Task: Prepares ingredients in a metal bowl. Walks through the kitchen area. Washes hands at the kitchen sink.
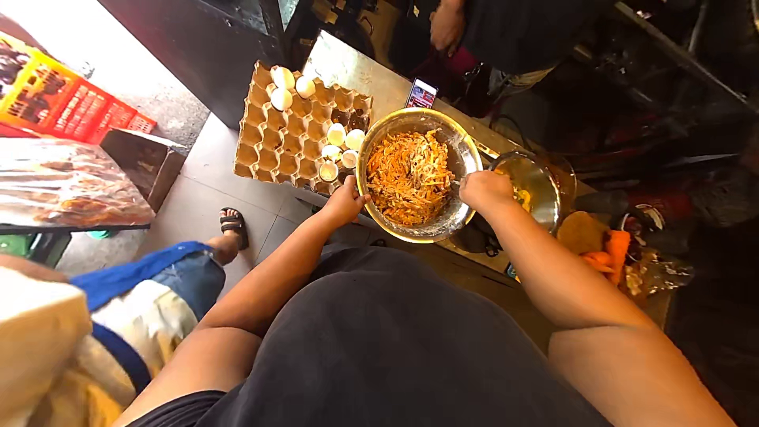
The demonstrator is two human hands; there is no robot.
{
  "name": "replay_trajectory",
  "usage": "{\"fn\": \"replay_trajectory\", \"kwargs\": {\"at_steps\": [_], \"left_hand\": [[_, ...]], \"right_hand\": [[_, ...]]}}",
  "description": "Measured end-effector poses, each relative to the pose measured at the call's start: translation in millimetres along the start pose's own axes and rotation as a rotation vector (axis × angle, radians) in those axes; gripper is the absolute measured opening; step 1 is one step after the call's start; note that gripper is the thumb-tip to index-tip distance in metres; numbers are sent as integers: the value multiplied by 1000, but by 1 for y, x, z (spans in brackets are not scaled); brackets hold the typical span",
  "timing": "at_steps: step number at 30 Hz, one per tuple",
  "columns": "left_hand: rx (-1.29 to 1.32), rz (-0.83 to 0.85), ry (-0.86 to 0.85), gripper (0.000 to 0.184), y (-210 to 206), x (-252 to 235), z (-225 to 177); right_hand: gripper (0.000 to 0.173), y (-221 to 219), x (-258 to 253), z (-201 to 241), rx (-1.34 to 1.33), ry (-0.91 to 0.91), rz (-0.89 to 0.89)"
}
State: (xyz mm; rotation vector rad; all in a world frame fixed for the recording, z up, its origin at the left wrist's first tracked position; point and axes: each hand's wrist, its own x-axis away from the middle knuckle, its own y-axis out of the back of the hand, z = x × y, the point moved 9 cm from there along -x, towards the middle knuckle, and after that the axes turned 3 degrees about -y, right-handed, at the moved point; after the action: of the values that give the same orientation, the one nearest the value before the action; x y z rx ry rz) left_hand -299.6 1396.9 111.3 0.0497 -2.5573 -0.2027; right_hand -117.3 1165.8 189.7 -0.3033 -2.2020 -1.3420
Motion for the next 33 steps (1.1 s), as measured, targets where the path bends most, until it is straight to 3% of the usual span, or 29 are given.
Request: {"fn": "replay_trajectory", "kwargs": {"at_steps": [2,6,11,17,22,25,30,33], "left_hand": [[19,12,1,48,-2,1,0],[24,16,-12,48,0,3,-4],[32,14,7,50,1,4,-2],[54,19,17,48,-1,4,0],[50,-2,19,49,0,6,-1],[57,-23,9,47,-1,6,0],[37,-28,-2,48,1,6,-1],[11,-22,3,49,0,5,0]], "right_hand": [[49,-16,-2,0,-116,30,21],[46,-28,14,18,-231,115,13],[44,-13,46,7,-275,158,-102],[48,43,68,29,-148,250,-208],[45,49,26,72,-148,221,-144],[41,59,6,63,-52,132,-115],[21,99,43,33,261,86,-185],[14,89,28,20,251,74,-219]]}}
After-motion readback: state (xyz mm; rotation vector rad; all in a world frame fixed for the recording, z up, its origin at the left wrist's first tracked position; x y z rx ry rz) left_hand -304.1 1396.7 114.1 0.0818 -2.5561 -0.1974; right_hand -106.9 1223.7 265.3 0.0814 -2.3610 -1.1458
